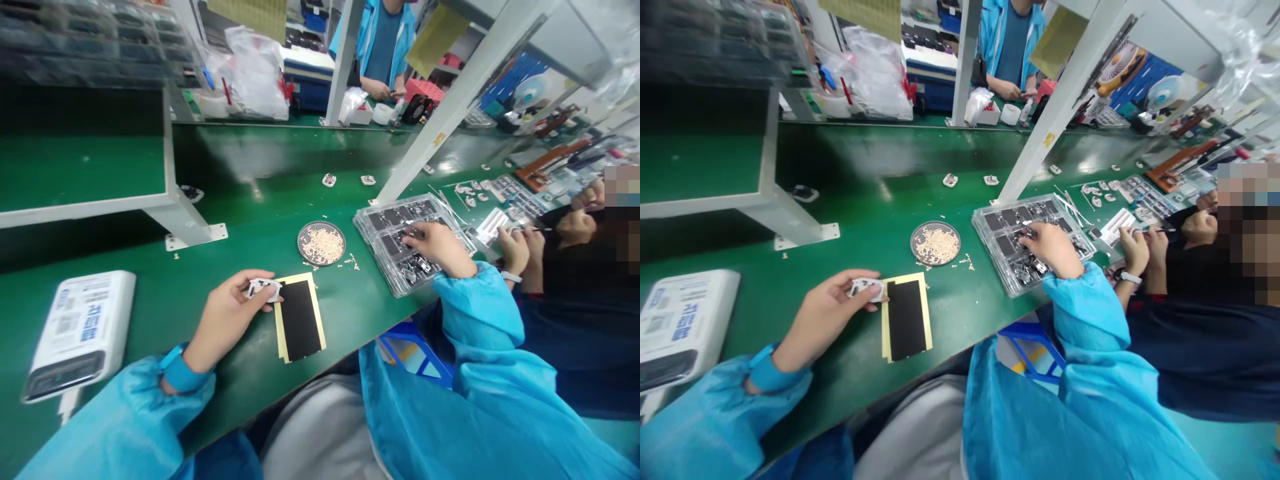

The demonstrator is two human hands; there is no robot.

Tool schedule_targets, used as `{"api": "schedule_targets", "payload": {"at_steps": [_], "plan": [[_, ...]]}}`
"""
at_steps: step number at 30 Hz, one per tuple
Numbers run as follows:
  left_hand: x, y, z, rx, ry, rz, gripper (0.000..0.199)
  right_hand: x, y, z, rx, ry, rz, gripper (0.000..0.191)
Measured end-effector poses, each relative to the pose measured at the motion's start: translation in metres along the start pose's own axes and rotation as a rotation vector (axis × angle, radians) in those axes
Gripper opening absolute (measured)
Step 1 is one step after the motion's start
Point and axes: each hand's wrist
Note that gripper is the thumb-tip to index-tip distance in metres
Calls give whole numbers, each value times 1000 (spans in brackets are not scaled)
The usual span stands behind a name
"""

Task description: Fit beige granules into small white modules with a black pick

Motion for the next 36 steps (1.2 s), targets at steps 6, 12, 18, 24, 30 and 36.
{"api": "schedule_targets", "payload": {"at_steps": [6, 12, 18, 24, 30, 36], "plan": [[-3, -1, 3, -41, -32, 40, 50, 7, 3, -14, -48, -84, 37, 25], [-7, 3, 1, -52, -39, 107, 48, -3, -16, 39, 219, -158, -83, 32], [-11, 7, 1, -66, -48, 159, 45, -34, 20, 161, 756, -570, 184, 22], [-14, 7, 1, -106, 0, 258, 42, -40, 60, 222, 1024, -695, 405, 34], [-11, 2, -3, -115, 40, 164, 39, -42, 80, 217, 1163, -418, 555, 37], [-7, -1, -2, -161, -22, 103, 45, -43, 74, 210, 1183, -382, 368, 24]]}}
Point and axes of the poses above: each hand's wrist, its own x-axis towards the middle knuckle, its own y-axis out of the palm, z = x × y, and after that the axes turned 4 degrees about -x, right-handed
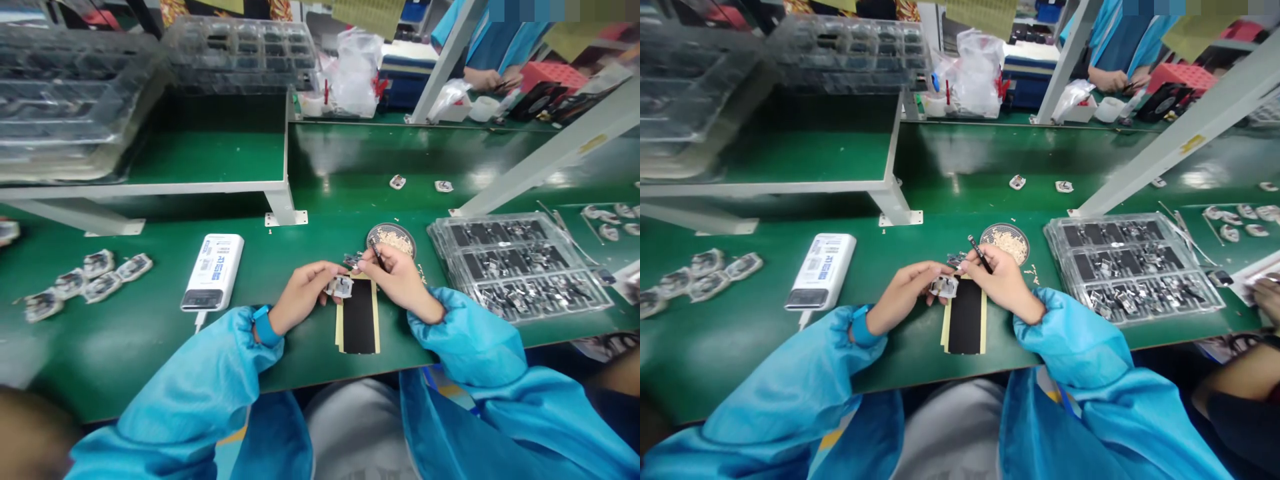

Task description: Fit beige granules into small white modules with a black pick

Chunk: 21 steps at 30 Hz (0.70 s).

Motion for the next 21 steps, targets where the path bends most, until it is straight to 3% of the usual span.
{"api": "schedule_targets", "payload": {"at_steps": [5, 9, 14, 21], "plan": [[2, -4, -5, -95, -8, -48, 44, -3, -8, 9, 160, 116, 84, 25], [0, -5, -6, -127, 41, -46, 44, -5, 0, 4, 146, 189, 172, 31], [-4, -3, -4, -96, 132, -30, 44, -4, 12, -8, 187, 247, 161, 36], [-6, -3, -3, -82, 182, 3, 43, -5, 10, -11, 248, 307, 150, 38]]}}
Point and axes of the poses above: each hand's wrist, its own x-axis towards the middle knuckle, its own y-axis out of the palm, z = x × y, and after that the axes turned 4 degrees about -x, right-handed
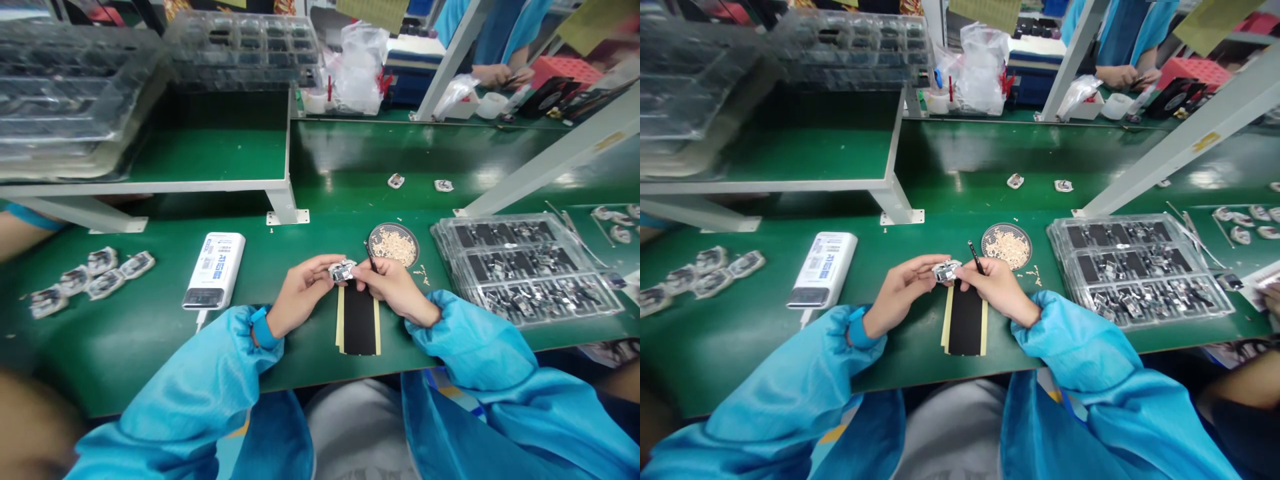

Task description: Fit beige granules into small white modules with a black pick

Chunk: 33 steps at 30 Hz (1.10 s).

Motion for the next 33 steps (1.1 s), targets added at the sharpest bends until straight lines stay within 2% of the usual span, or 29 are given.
{"api": "schedule_targets", "payload": {"at_steps": [6, 12, 19, 24, 26, 28, 31, 33], "plan": [[1, 1, 0, 13, -2, 0, 46, 0, 1, -1, 1, -2, -16, 38], [-1, 8, 4, 329, 76, -105, 48, 3, 3, -3, -41, -50, -68, 38], [-2, 10, 5, 494, 142, -156, 42, 4, 4, -6, -1, -21, -70, 39], [-6, 10, 4, 641, 248, -184, 37, 3, 7, -5, 48, 1, -45, 40], [-7, 11, 4, 604, 221, -218, 39, 3, 8, -4, -36, -94, -115, 38], [-7, 13, 4, 445, 126, -219, 45, 3, 9, -3, -125, -206, -184, 36], [-4, 14, 4, 107, -2, -164, 56, 2, 10, -1, -146, -271, -173, 38], [-2, 15, 5, -6, -24, -150, 59, 2, 11, 0, -124, -280, -159, 37]]}}
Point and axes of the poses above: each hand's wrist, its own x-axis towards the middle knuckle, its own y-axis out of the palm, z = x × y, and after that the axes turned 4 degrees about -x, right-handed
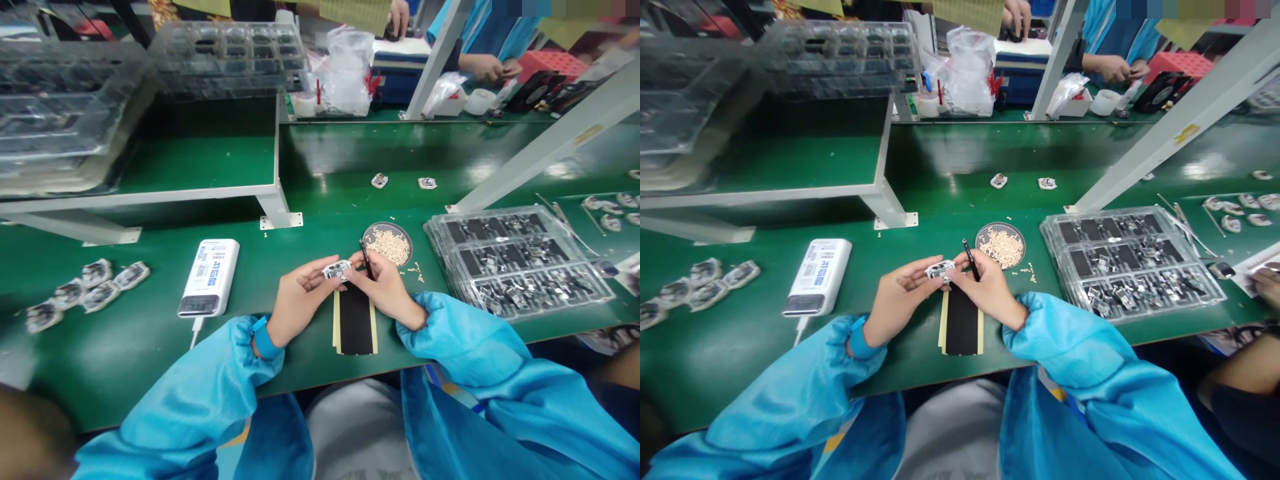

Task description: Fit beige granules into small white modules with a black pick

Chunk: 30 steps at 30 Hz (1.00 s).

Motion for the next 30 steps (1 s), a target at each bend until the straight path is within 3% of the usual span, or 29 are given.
{"api": "schedule_targets", "payload": {"at_steps": [6, 11, 15, 21, 30], "plan": [[-2, 3, 4, -20, 46, 4, 44, -3, 8, 1, 193, 62, 69, 43], [-2, 4, 9, 55, 108, -27, 37, -2, 13, -2, 230, 37, 53, 33], [-3, 2, 11, 248, 124, -20, 42, 1, 13, -2, 171, 31, -7, 34], [-6, 4, 10, 575, 312, -59, 33, 6, 12, -4, 36, -10, -45, 38], [-6, 21, 23, 370, 302, -155, 27, 15, 6, -13, 95, -21, 13, 45]]}}
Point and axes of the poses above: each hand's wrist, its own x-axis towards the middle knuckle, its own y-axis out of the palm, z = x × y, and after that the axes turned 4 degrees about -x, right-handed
